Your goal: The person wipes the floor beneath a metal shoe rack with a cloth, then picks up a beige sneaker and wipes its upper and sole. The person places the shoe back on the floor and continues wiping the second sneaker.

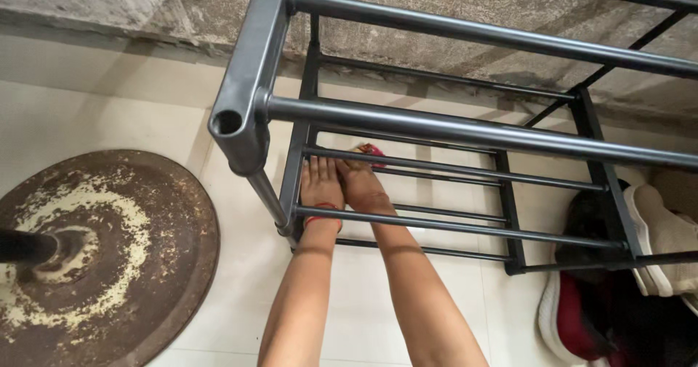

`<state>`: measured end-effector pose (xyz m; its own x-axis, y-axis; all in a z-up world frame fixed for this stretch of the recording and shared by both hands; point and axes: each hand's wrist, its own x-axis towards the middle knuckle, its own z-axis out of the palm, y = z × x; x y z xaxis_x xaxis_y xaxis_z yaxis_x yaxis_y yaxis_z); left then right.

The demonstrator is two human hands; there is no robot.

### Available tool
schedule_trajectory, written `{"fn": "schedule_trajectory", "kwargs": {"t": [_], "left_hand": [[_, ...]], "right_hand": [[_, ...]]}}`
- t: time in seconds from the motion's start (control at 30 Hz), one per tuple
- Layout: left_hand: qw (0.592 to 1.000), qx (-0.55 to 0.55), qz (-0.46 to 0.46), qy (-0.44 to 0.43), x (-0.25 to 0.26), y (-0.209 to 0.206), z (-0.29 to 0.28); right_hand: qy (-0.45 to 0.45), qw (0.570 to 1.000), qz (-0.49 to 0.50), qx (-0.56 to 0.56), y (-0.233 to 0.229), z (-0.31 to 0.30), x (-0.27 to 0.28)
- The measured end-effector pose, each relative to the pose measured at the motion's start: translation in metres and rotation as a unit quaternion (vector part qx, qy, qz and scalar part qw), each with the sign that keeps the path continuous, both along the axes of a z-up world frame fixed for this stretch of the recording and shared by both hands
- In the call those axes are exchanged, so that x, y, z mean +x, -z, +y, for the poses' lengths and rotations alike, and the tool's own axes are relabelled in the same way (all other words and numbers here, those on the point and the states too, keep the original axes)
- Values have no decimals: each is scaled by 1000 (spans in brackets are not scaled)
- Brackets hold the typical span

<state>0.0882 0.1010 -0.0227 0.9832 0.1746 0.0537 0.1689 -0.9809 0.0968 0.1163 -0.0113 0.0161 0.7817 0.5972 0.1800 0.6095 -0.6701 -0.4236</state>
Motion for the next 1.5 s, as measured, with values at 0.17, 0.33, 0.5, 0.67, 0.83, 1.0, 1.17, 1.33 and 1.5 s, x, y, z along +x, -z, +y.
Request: {"fn": "schedule_trajectory", "kwargs": {"t": [0.17,0.33,0.5,0.67,0.83,1.0,1.17,1.33,1.5], "left_hand": [[998,-39,3,48,-11,-17,-9],[983,-137,7,121,-10,-34,-78],[975,-138,66,163,0,-39,-170],[966,-170,-15,193,18,-23,-258],[965,-144,-97,196,32,8,-287],[972,-137,-39,188,32,21,-266],[985,-49,-28,161,28,24,-200],[990,-58,-13,127,11,20,-98],[998,-43,-32,44,-3,16,-14]], "right_hand": [[53,989,-25,-134,-1,-25,-15],[147,964,29,-217,-11,-97,-28],[201,950,93,-222,-20,-189,-24],[254,921,101,-277,-12,-271,-14],[276,914,86,-286,10,-290,-6],[264,917,78,-288,13,-263,-9],[206,945,55,-248,8,-202,-15],[172,965,37,-193,8,-105,-22],[108,971,6,-213,-1,-17,-29]]}}
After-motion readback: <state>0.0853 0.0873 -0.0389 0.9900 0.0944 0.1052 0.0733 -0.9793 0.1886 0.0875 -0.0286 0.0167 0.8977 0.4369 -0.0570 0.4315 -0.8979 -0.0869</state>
